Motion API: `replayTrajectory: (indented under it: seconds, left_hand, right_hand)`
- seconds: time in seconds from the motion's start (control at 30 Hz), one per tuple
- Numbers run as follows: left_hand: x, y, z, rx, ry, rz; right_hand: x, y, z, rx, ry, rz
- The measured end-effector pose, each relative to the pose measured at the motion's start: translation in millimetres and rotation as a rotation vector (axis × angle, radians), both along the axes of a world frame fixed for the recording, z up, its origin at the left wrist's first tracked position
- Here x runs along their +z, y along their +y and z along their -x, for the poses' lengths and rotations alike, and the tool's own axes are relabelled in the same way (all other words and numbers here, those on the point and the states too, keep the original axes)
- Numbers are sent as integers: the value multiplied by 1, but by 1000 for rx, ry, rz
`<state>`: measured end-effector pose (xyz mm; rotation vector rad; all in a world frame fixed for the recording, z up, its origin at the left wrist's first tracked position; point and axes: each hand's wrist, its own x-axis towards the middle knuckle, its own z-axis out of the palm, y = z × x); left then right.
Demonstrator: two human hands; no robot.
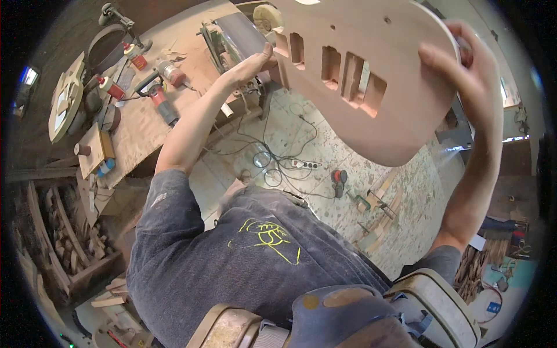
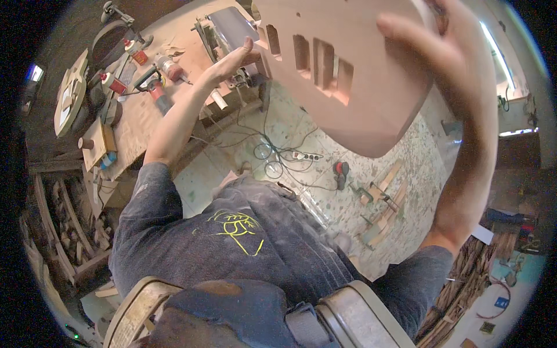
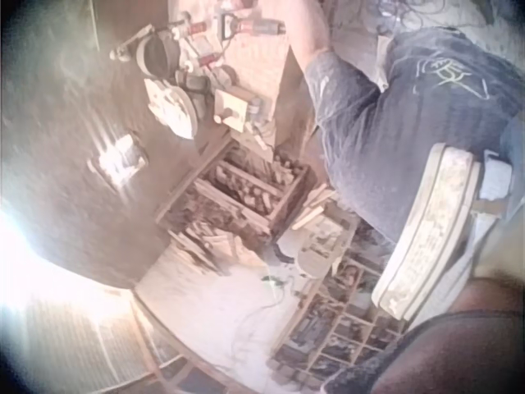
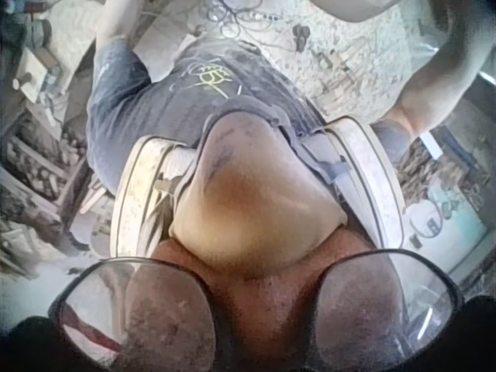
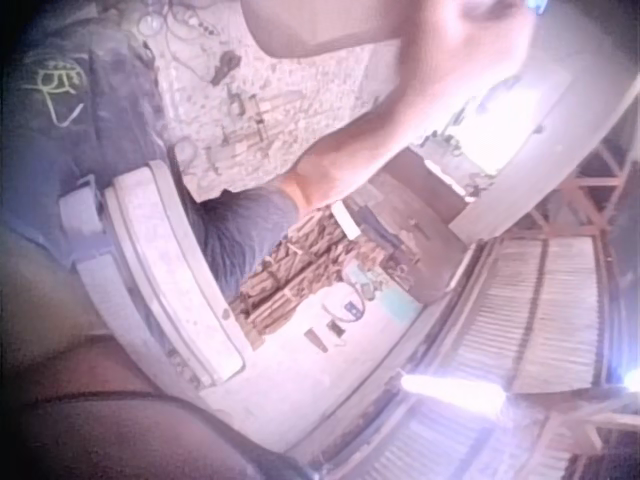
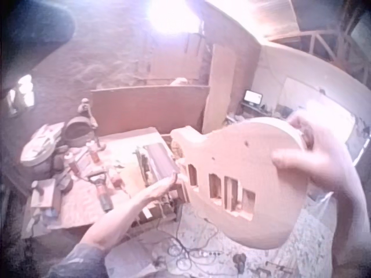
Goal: The person sands the curved edges of a wooden electric guitar body using a belt sander, rotating and turning the body to reach all sides.
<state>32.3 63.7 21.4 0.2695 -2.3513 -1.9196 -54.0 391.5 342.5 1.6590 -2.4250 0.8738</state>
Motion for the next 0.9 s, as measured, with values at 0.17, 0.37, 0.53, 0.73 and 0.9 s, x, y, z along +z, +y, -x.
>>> replayTrajectory:
  seconds: [0.17,0.37,0.53,0.73,0.9]
  left_hand:
    - [-1,0,20,-119,85,-199]
    - [-5,-18,-5,-77,104,-322]
    - [16,-2,-3,-35,90,-321]
    - [-1,-14,-19,61,11,-359]
    - [-10,-11,11,-67,12,-185]
  right_hand:
    - [50,-57,0,-38,216,-60]
    - [83,-145,-3,110,338,-104]
    - [90,-169,8,78,320,-102]
    - [78,-156,2,56,329,-119]
    - [25,-43,-14,-26,227,62]
